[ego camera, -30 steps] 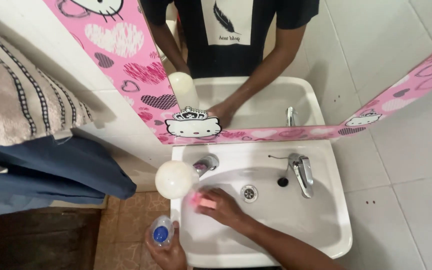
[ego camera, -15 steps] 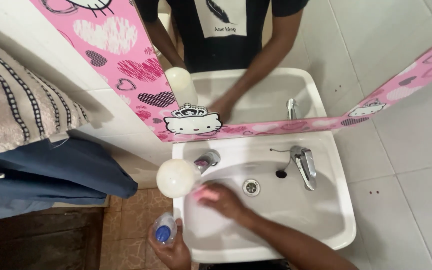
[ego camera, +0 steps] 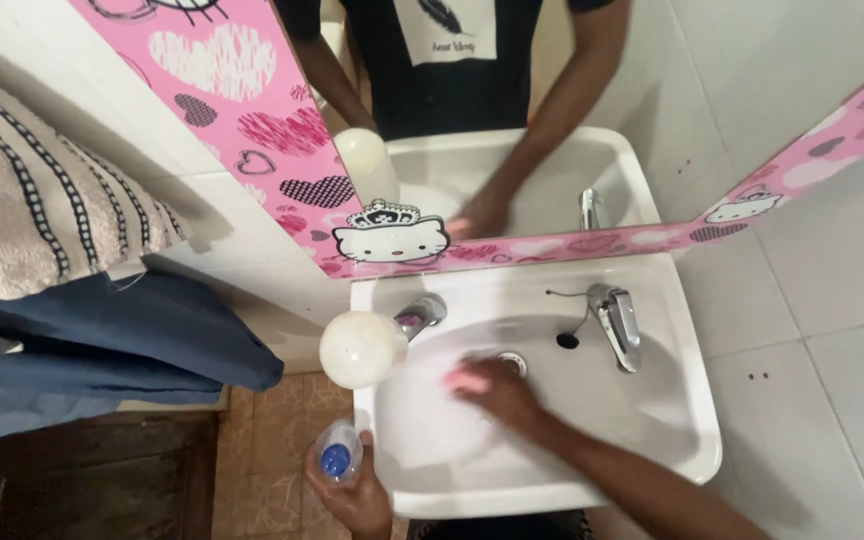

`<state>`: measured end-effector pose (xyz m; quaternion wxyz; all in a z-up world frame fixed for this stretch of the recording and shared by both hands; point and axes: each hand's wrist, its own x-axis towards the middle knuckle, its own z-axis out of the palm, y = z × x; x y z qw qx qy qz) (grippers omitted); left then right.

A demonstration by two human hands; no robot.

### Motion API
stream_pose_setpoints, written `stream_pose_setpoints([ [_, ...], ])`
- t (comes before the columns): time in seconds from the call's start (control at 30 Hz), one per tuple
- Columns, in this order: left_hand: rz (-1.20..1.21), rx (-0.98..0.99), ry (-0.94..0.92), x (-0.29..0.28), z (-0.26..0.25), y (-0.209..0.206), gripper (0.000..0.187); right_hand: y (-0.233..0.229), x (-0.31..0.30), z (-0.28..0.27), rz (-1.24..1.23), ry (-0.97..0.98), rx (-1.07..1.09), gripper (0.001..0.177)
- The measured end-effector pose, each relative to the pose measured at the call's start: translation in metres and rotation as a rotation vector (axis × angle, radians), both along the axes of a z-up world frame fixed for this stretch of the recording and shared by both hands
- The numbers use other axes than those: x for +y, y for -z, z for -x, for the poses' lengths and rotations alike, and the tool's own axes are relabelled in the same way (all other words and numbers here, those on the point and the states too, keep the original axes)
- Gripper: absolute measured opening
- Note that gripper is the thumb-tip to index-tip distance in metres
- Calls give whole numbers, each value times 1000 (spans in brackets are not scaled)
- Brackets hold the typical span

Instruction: Cleaning a bathroom sink by scrubbing with a brush and rinsing with water from a bucket and bottle.

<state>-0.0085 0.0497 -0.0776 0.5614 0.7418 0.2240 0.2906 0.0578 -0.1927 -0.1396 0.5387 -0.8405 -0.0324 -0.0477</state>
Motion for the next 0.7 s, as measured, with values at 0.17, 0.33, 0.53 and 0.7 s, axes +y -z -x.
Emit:
stream_pose_setpoints([
  [0.17, 110, 49, -44, 3, 2, 8, 65, -77, 71, -5, 100, -376, -5, 31],
  [0.33, 169, 14, 6, 1, 3, 6, 67, -18, -14, -9, 338, -327, -291, 25],
  [0.53, 152, 82, -2, 1, 2, -1, 67, -5, -30, -12, 592, -65, -264, 27],
  [0.7, 218, 3, 20, 3, 2, 11, 70, -51, 65, -15, 400, -296, -320, 28],
])
